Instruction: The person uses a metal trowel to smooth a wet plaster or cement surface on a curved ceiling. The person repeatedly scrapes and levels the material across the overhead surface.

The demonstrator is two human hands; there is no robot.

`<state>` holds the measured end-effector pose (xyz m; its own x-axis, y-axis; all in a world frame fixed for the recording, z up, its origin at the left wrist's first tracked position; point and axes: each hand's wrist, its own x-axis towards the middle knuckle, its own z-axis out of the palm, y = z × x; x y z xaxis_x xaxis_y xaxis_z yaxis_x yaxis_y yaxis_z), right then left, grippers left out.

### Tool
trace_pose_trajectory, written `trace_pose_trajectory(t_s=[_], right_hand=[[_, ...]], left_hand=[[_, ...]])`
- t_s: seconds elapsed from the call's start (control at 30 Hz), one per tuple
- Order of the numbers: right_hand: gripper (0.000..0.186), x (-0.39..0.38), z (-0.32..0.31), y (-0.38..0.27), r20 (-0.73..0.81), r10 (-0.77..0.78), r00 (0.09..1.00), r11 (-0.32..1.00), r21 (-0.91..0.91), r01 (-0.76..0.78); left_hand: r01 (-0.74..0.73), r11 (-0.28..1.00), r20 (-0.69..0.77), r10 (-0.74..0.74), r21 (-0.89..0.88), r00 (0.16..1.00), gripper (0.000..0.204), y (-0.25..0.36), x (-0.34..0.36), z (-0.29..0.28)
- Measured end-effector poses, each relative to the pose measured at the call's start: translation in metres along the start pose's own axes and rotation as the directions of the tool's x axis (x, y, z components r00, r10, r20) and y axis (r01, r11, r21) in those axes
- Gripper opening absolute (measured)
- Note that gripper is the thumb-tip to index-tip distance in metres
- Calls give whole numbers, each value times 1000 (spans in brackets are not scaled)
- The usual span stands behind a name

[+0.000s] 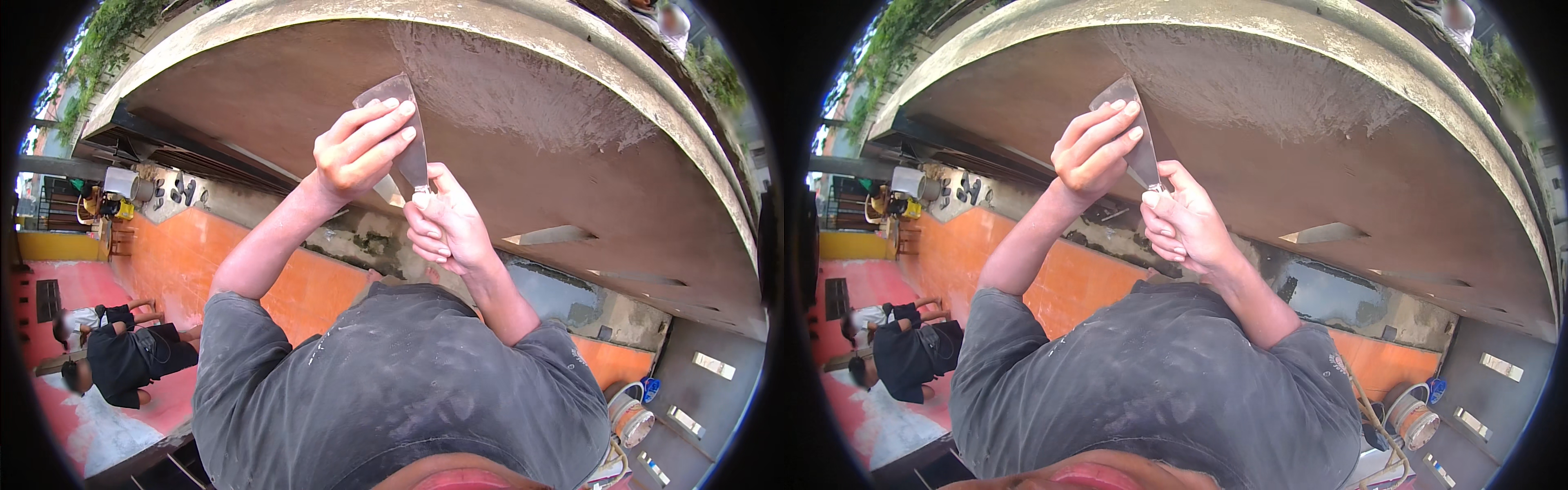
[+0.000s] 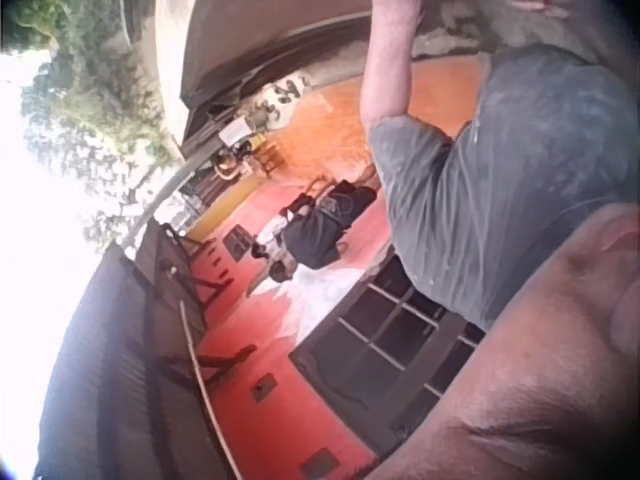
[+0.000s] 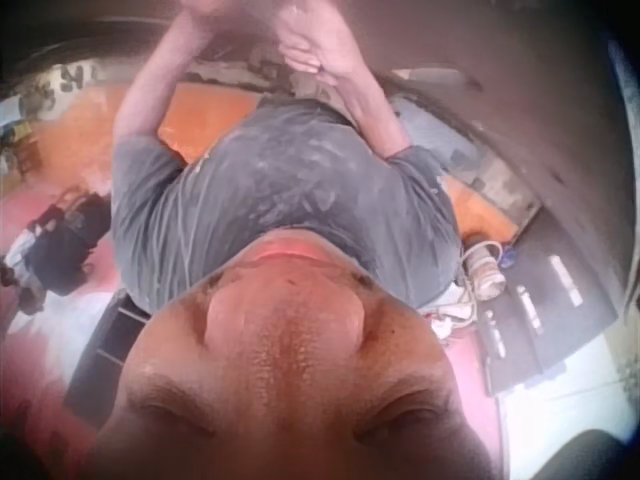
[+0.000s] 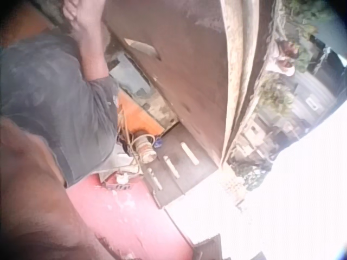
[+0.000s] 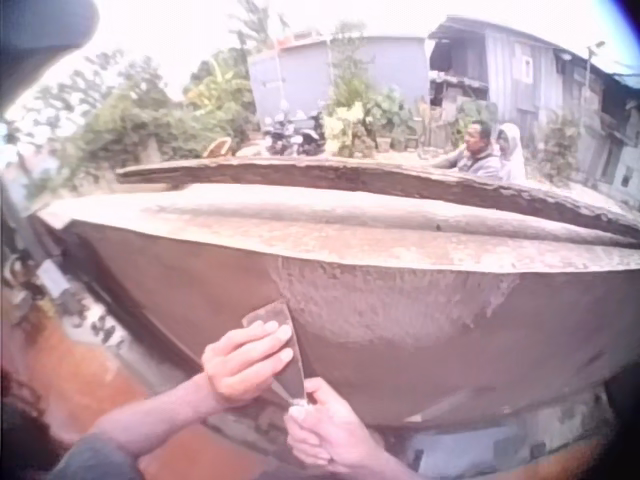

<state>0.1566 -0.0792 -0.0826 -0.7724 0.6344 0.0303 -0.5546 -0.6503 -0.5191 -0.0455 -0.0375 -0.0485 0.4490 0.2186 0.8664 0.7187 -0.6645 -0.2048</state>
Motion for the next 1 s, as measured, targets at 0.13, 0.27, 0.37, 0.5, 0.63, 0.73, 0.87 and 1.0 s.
trace_pose_trajectory(t_s=[0.13,0.27,0.37,0.5,0.63,0.73,0.87,1.0], right_hand=[[25,8,4,20,-44,-73,996,997,-26,72],[22,3,4,18,-42,-79,996,997,-6,78],[24,10,3,32,-33,-113,993,994,-9,113],[22,14,0,37,-34,-150,988,986,69,152],[22,14,-5,32,-26,-135,990,990,43,136],[21,16,0,39,-16,-150,988,984,91,151],[21,20,7,46,4,-161,987,974,159,159],[22,15,-6,41,18,-145,989,980,142,141]], left_hand=[[-17,998,-55,13,-61,998,23,-7,-4,5],[-48,997,-6,48,-52,999,21,-8,-4,-1],[-108,992,-11,108,-58,994,20,-17,-7,0],[-129,988,9,130,-82,991,21,-23,-6,-1],[-172,982,-20,171,-80,985,21,-28,-4,4],[-177,977,-16,176,-118,984,19,-31,-2,5],[-176,975,6,179,-136,984,17,-35,-1,2],[-156,980,58,164,-126,985,14,-26,3,-2]])
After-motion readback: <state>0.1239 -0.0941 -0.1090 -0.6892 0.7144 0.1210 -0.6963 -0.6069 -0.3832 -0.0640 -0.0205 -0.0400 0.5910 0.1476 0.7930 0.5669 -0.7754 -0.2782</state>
